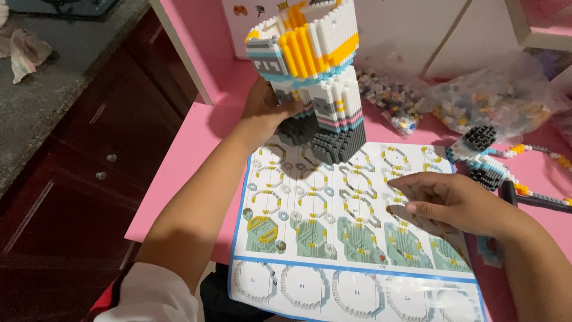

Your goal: Assembling a toy robot from small interlocking blocks following a printed manual.

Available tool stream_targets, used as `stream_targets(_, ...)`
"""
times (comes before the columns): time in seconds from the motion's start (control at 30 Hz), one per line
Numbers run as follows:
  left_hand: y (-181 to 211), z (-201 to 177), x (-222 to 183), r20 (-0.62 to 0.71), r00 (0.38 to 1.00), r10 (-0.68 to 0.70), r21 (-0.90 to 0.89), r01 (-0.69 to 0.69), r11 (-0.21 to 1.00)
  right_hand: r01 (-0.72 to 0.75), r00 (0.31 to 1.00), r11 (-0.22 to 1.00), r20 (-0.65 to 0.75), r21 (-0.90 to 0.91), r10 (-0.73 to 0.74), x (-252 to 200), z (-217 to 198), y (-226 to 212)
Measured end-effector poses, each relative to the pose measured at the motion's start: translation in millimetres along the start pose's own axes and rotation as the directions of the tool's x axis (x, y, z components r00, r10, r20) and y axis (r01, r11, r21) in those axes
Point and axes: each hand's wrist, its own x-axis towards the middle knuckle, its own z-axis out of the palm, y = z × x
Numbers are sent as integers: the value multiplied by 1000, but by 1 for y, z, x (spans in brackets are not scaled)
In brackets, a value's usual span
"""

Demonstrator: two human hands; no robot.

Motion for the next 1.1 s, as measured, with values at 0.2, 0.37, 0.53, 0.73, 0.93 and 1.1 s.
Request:
stream_targets(0.2, -23, -7, -3, -116, 978, -175, 223, 197, 955, -4, 1000, 1000, -5, -23, 4, 1, -1, 3)
stream_targets(0.37, -29, -2, 1, -44, 999, -20, -5, 20, 1000, -13, 1000, 999, -9, -48, 12, 2, 0, 3)
stream_targets(0.53, -29, 5, 4, -147, 988, 44, 62, -35, 997, -3, 1000, 994, -19, -114, 1, 3, -1, 3)
stream_targets(0.73, 5, 16, 2, -308, 950, -51, 182, 111, 977, -58, 998, 998, -22, -29, 58, 0, 0, -3)
stream_targets(0.93, -2, 13, 1, -336, 942, 25, 472, 146, 869, -23, 1000, 999, -8, -25, 23, 1, 0, -1)
stream_targets(1.1, -1, 16, 0, -368, 926, -83, 501, 273, 822, -32, 999, 996, -3, -80, 32, 3, -2, 3)
